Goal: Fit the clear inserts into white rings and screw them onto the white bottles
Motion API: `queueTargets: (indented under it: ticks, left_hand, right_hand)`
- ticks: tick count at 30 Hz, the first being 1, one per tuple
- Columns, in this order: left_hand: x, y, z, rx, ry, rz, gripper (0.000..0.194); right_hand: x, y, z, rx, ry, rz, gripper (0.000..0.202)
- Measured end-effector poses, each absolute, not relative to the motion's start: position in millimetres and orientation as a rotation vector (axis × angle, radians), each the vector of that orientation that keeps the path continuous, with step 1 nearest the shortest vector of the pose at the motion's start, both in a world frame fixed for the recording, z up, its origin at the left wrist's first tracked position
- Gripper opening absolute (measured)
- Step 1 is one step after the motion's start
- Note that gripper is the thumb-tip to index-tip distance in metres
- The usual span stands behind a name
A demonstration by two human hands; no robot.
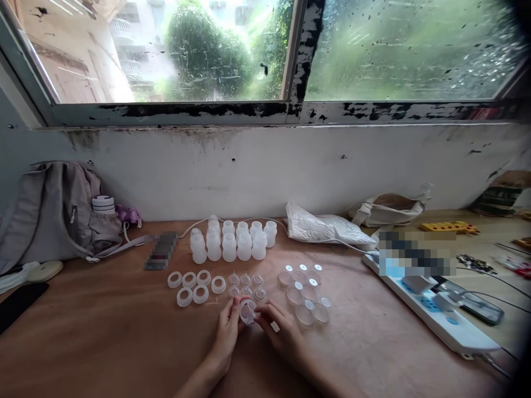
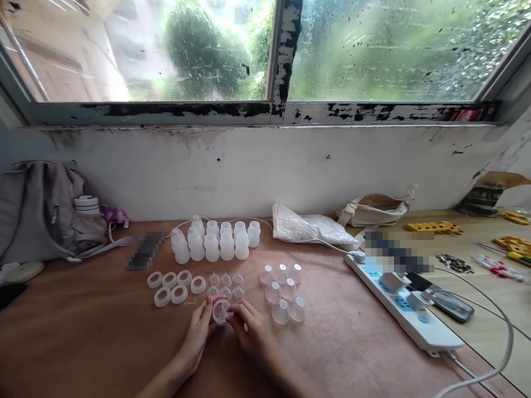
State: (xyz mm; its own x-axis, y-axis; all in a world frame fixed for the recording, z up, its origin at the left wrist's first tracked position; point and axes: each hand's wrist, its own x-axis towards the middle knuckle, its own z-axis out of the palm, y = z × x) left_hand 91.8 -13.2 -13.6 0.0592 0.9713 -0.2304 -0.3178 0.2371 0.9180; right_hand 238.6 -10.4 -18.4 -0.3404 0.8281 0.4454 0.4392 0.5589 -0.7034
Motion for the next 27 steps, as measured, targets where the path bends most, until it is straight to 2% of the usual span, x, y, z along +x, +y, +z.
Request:
queueTargets:
  ticks: [12,17,24,27]
  left_hand:
    - [90.5,-10.6,-6.3,1.023,1.047,1.071,0.036]
    - [91.1,-11.8,-10.3,1.202,1.08,1.031,0.038]
    - [90.5,-11.5,-25.5,1.301,0.94,1.029,0.037]
    - [90.9,-12.7,-25.5,1.314,0.954,1.039,0.033]
  right_hand:
    - [241.2,-8.6,-16.2,-1.09,-1.959,0.514,0.007]
    - [240.4,-9.3,-18.5,-1.16,-1.938,0.487,0.009]
    - [240.3,-11.0,-17.6,-1.16,-1.859,0.648,0.004]
    - [239.1,-13.6,-13.7,-1.162,-1.773,0.853,0.015]
